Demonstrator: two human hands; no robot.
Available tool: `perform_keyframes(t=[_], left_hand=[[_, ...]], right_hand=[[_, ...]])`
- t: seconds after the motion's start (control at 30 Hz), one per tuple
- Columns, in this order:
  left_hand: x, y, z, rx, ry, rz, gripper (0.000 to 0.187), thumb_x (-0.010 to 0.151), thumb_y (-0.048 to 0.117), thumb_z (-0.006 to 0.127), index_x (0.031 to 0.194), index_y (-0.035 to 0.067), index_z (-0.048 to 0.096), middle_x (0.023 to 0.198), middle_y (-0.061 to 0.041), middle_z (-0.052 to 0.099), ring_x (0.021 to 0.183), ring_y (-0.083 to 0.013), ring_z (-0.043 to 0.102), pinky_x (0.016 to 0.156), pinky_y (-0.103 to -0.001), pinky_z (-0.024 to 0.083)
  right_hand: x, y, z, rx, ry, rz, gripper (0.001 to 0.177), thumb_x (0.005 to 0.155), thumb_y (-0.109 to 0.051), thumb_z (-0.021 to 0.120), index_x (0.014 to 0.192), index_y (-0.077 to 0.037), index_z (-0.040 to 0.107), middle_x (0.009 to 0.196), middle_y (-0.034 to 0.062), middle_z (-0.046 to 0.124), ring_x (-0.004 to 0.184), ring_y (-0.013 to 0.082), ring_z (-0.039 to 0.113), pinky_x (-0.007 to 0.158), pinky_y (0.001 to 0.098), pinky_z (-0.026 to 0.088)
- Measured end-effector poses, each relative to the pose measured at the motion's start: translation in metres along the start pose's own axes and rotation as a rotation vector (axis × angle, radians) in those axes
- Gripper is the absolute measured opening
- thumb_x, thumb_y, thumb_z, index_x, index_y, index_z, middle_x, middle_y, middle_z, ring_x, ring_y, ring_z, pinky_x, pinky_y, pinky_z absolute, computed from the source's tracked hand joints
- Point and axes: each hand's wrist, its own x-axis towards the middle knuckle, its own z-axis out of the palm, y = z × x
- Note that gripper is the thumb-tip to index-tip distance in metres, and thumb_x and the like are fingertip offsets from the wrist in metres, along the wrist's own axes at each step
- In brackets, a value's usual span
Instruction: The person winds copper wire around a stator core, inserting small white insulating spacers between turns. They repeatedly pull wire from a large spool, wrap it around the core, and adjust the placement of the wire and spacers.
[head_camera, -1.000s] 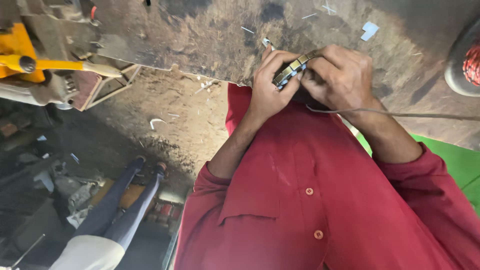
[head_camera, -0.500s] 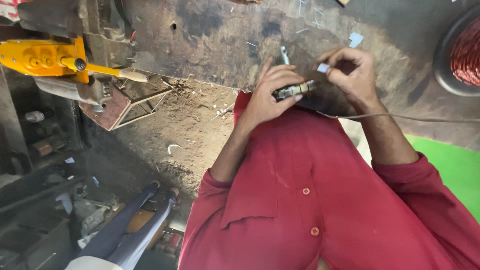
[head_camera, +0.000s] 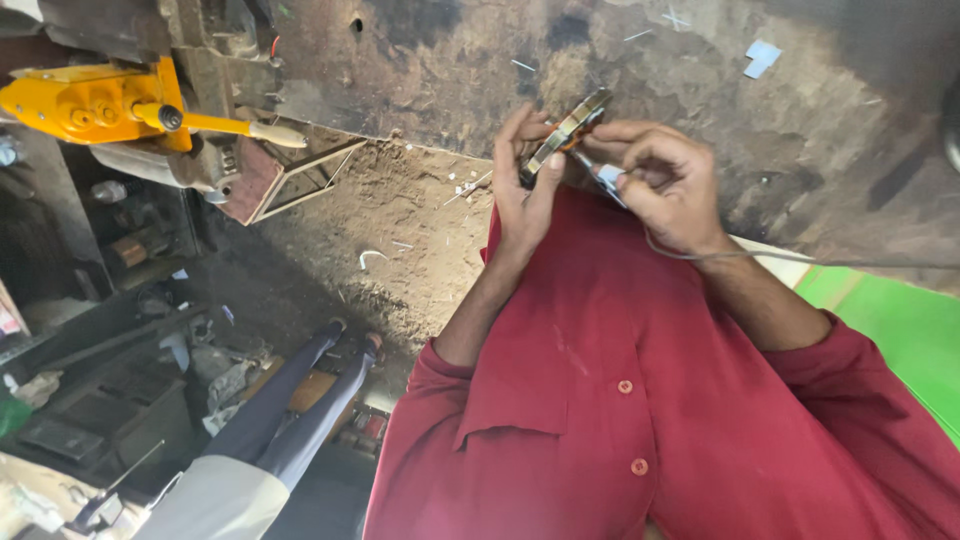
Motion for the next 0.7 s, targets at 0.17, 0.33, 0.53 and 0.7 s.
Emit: perform_keyframes(t=[0.17,0.33,0.53,0.7], left_hand=[[0.007,0.006,-0.005,0.368,-0.096,0.179,0.047,0.106,0.025,0.069,0.147,0.008,0.055,0.133,-0.009,0.066,0.129,-0.0245,0.061,0.119,-0.039,0.046],[0.005,0.027,-0.006,0.287,-0.179,0.067,0.059,0.105,0.032,0.066,0.154,0.005,0.047,0.14,-0.012,0.059,0.135,-0.0261,0.056,0.118,-0.04,0.046],[0.01,0.042,-0.005,0.327,-0.233,0.092,0.053,0.107,0.031,0.063,0.151,0.005,0.051,0.146,-0.015,0.056,0.136,-0.0289,0.053,0.117,-0.041,0.045],[0.015,0.045,-0.009,0.357,-0.268,0.122,0.046,0.108,0.031,0.061,0.147,0.006,0.057,0.143,-0.015,0.059,0.134,-0.0296,0.055,0.117,-0.042,0.045]], right_hand=[[0.002,0.008,-0.007,0.049,0.021,0.037,0.006,0.093,0.01,0.055,0.094,0.004,0.056,0.138,0.0215,0.059,0.132,0.0324,0.066,0.113,0.0426,0.057],[-0.001,0.019,-0.009,-0.009,0.02,-0.002,0.004,0.092,0.008,0.056,0.09,0.004,0.056,0.134,0.0206,0.06,0.128,0.031,0.068,0.112,0.0419,0.059],[-0.002,0.018,-0.012,0.002,0.023,-0.006,0.005,0.093,0.004,0.059,0.09,0.004,0.056,0.135,0.0205,0.06,0.127,0.0305,0.069,0.112,0.0419,0.059],[0.0,0.016,-0.009,-0.008,0.005,-0.019,0.005,0.093,0.004,0.059,0.09,0.004,0.056,0.135,0.0207,0.059,0.127,0.0311,0.068,0.112,0.042,0.058]])
